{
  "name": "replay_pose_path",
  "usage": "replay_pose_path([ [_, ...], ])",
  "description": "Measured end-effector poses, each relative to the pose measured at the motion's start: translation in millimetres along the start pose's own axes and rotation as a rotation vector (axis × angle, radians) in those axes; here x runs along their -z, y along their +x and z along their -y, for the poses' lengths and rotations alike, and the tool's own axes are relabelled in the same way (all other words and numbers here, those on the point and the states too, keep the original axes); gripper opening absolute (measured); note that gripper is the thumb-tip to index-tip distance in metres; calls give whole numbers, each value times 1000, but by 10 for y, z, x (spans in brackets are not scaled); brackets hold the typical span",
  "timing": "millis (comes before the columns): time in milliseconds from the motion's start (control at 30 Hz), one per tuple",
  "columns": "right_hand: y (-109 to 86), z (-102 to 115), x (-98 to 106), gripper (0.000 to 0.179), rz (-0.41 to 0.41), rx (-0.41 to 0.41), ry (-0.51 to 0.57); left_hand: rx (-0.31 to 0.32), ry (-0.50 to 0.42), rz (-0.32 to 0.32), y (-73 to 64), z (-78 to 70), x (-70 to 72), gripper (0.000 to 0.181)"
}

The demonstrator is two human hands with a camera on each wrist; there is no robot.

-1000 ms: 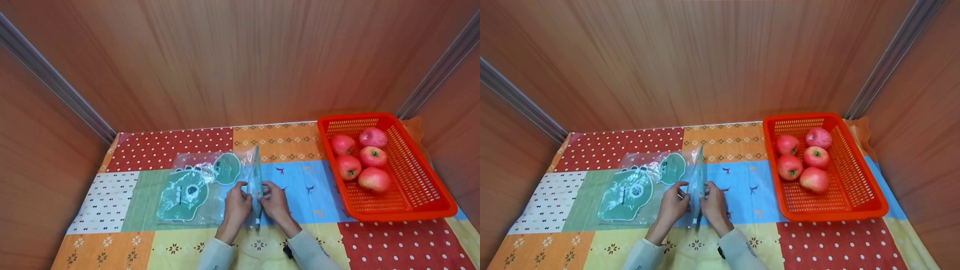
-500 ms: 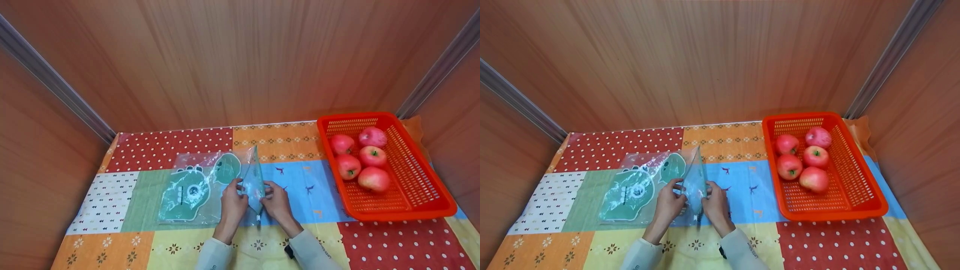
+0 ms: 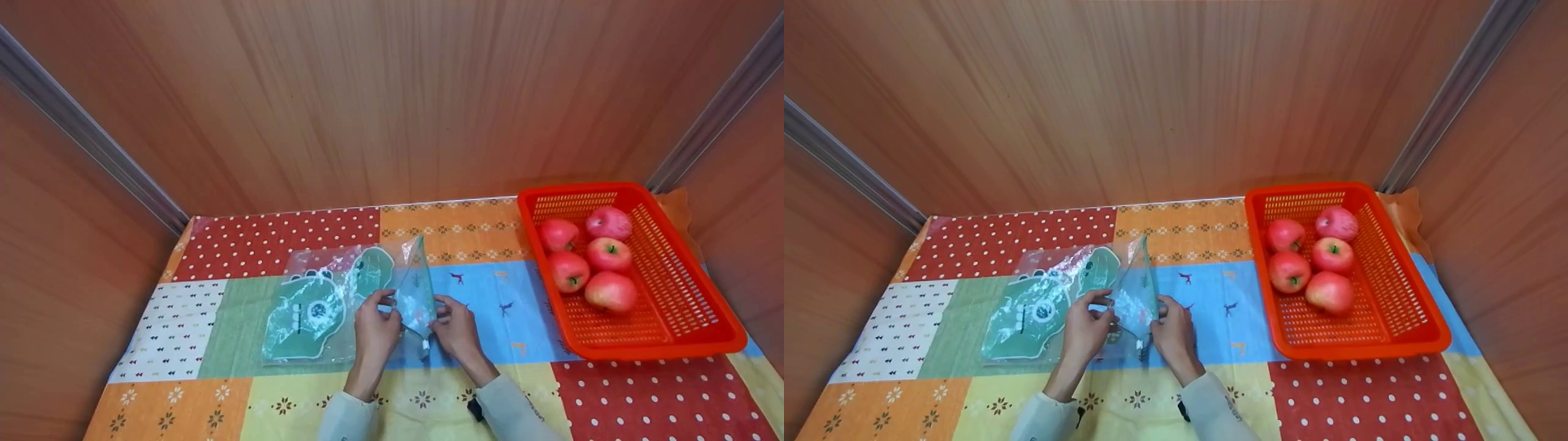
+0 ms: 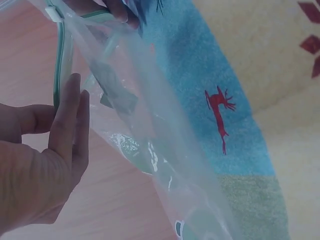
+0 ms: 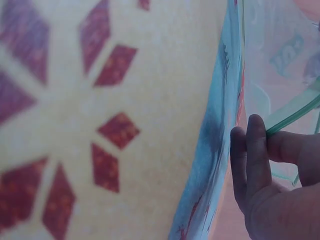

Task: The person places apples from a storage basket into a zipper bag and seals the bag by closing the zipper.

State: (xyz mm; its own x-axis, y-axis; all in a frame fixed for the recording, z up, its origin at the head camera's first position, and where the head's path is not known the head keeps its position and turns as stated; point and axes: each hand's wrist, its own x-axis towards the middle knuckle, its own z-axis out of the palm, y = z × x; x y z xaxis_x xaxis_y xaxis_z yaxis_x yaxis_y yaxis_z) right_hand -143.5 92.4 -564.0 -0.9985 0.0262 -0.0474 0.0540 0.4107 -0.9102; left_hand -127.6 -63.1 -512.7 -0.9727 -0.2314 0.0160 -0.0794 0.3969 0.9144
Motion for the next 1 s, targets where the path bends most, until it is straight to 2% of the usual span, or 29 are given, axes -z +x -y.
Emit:
replay_pose_path([
  [133,7,-14,9,46,1,-21,3,0,-40,-8,-5,-15,25,31],
  [400,3,-15,45,47,6,-11,25,16,-85,-24,-37,-41,49,32],
  [733,-5,-15,64,47,9,-29,33,-4,-110,-31,-103,8,-13,31],
  [1000,-51,10,116,47,4,28,34,6,-115,-4,-130,3,-27,31],
])
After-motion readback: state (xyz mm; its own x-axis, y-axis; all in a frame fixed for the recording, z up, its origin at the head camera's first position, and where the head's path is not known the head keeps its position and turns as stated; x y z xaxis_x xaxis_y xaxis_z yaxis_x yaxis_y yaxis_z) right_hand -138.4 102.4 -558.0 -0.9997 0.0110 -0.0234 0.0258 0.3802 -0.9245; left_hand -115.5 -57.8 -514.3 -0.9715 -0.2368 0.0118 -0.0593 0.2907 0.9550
